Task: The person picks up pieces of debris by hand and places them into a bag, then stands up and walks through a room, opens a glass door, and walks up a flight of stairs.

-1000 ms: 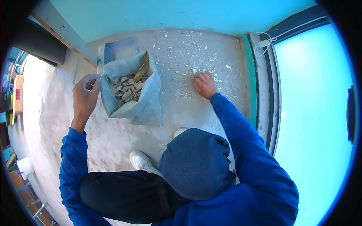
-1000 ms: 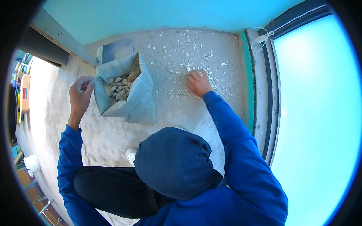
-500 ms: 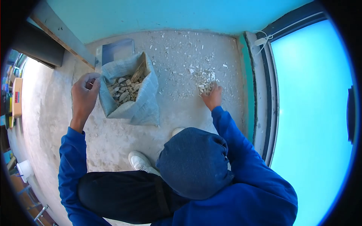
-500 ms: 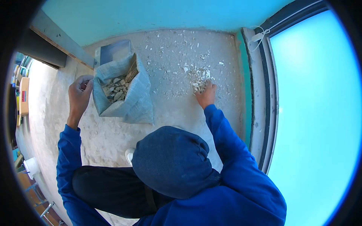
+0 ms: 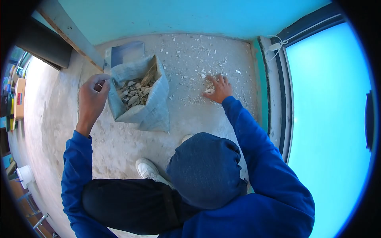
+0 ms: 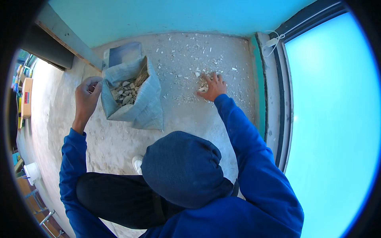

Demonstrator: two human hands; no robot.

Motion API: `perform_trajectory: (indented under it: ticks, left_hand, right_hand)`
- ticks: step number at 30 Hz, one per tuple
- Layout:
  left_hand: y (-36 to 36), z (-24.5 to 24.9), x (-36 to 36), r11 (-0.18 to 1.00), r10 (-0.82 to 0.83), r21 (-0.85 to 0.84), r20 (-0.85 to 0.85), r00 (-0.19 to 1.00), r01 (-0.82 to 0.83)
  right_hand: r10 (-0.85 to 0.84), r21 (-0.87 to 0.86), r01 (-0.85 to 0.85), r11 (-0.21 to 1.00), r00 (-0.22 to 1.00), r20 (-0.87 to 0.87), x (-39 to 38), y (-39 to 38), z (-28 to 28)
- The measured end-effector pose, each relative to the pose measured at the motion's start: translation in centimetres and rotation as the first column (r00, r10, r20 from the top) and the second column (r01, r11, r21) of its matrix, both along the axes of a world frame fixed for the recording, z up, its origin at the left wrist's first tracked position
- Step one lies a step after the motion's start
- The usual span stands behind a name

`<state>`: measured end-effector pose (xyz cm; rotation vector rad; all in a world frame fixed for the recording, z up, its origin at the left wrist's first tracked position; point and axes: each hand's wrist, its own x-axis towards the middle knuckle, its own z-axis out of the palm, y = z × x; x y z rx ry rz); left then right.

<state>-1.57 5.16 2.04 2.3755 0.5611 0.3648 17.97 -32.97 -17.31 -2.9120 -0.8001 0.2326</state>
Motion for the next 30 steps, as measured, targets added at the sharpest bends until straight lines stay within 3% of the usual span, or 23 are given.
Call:
perform_trajectory:
  ticks: [4,10,16,21,22,25,27,30]
  left_hand:
    - [0.2,0.1,-0.4,1.0,0.006,-0.002,-0.001,1.0,-0.006]
    - [0.3,-0.2,-0.3,1.0,-0.005,-0.016,0.023,1.0,0.005]
    - [0.4,0.1,-0.5,1.0,-0.004,0.0,0.012,1.0,0.004]
    - [0.3,0.6,-0.5,1.0,-0.005,0.012,0.012,1.0,0.004]
    - [0.2,0.7,-0.5,1.0,-0.002,0.001,0.011,1.0,0.002]
    - [0.2,0.4,-0.2,0.999,-0.024,0.025,0.035,0.999,0.023]
    - [0.5,0.3,-0.6,0.999,-0.028,0.042,0.048,0.998,0.026]
    - [-0.1,0.9,-0.6,1.0,-0.024,0.007,0.05,0.998,0.023]
  right_hand:
    - [0.077,0.189,-0.077,0.979,0.997,0.005,0.0,-0.9,-1.9]
    - [0.169,0.278,-0.168,0.946,0.985,0.02,0.4,-2.5,-3.6]
    - [0.156,0.364,-0.12,0.924,0.985,-0.07,2.0,-3.4,-5.0]
    - [0.124,0.598,-0.014,0.801,0.982,-0.143,5.7,-3.7,-5.7]
    - [0.142,0.633,-0.016,0.774,0.978,-0.15,6.2,-3.2,-5.0]
    - [0.005,0.532,0.376,0.759,0.813,-0.582,7.0,-0.4,1.8]
    - [0.157,0.618,0.393,0.681,0.746,-0.648,8.3,1.9,3.6]
    - [0.253,0.608,0.304,0.733,0.709,-0.658,8.1,6.9,9.2]
